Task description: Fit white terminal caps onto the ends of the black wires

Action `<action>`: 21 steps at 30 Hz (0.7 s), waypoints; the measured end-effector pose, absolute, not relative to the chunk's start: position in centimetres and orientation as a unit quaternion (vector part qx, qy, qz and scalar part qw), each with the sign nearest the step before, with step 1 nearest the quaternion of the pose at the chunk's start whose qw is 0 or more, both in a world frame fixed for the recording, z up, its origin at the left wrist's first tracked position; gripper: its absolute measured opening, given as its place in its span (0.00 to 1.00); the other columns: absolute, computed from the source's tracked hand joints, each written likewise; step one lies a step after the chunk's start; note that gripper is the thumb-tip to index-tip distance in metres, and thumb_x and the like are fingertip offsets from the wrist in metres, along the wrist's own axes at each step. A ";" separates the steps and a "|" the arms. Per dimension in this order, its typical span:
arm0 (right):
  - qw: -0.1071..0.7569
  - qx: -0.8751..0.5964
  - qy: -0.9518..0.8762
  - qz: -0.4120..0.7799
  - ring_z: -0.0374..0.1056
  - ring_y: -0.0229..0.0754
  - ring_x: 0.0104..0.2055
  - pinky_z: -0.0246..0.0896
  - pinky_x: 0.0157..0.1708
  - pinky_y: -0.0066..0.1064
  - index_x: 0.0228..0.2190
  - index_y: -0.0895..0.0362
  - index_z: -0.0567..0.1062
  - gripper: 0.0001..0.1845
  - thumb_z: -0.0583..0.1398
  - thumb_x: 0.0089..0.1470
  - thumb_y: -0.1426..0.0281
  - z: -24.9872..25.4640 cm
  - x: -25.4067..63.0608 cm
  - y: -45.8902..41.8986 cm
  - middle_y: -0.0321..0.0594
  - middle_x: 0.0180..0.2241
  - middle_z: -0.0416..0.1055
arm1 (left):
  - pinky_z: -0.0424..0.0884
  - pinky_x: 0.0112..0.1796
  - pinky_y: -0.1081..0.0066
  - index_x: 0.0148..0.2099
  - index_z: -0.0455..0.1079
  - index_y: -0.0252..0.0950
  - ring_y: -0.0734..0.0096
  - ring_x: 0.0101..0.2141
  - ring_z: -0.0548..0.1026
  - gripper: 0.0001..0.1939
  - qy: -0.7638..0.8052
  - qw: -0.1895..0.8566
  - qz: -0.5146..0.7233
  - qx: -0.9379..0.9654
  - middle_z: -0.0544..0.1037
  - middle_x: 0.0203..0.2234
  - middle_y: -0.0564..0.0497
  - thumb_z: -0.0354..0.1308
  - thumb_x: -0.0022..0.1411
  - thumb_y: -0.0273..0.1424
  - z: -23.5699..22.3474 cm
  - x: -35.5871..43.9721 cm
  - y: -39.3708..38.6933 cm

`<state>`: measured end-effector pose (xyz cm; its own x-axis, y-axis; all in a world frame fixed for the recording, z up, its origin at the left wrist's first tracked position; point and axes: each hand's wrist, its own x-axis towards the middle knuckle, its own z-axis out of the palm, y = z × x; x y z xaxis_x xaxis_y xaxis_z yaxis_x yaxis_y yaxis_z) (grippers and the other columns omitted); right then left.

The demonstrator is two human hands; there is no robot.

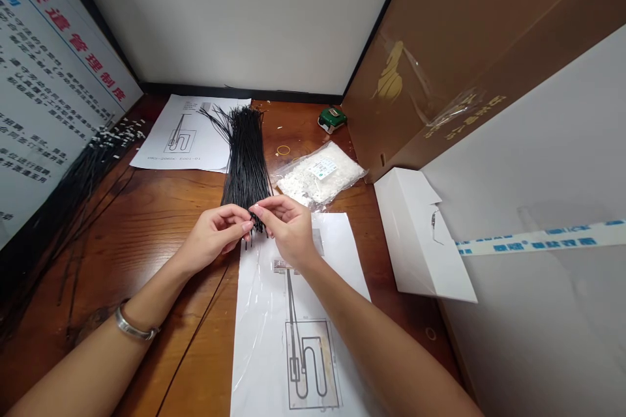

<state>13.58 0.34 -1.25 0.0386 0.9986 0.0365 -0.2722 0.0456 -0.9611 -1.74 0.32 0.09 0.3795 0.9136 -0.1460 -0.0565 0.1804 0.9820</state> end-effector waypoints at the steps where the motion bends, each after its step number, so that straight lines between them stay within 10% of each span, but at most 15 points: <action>1: 0.579 -0.425 -0.432 0.545 0.56 0.29 0.15 0.50 0.13 0.25 0.24 0.56 0.77 0.08 0.69 0.41 0.66 -1.2 13.6 0.3 0.34 0.20 0.73 | 0.51 0.15 0.78 0.33 0.69 0.33 0.84 0.14 0.58 0.15 0.415 0.648 0.373 0.518 0.72 0.18 0.55 0.63 0.54 0.41 0.1 -1.7 0.3; 21: 0.557 -0.434 -0.478 0.523 0.56 0.28 0.16 0.50 0.13 0.25 0.28 0.54 0.79 0.07 0.68 0.44 0.67 -1.5 14.0 0.5 0.33 0.22 0.70 | 0.52 0.16 0.78 0.34 0.71 0.32 0.85 0.14 0.58 0.16 0.432 0.633 0.443 0.466 0.76 0.22 0.53 0.65 0.51 0.41 -0.2 -1.6 0.2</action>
<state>13.98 0.48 -1.52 -0.0031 0.9969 0.0783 -0.1677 0.0767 -0.9829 -1.64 0.21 -0.17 0.2345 0.9628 -0.1346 -0.1581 0.1744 0.9719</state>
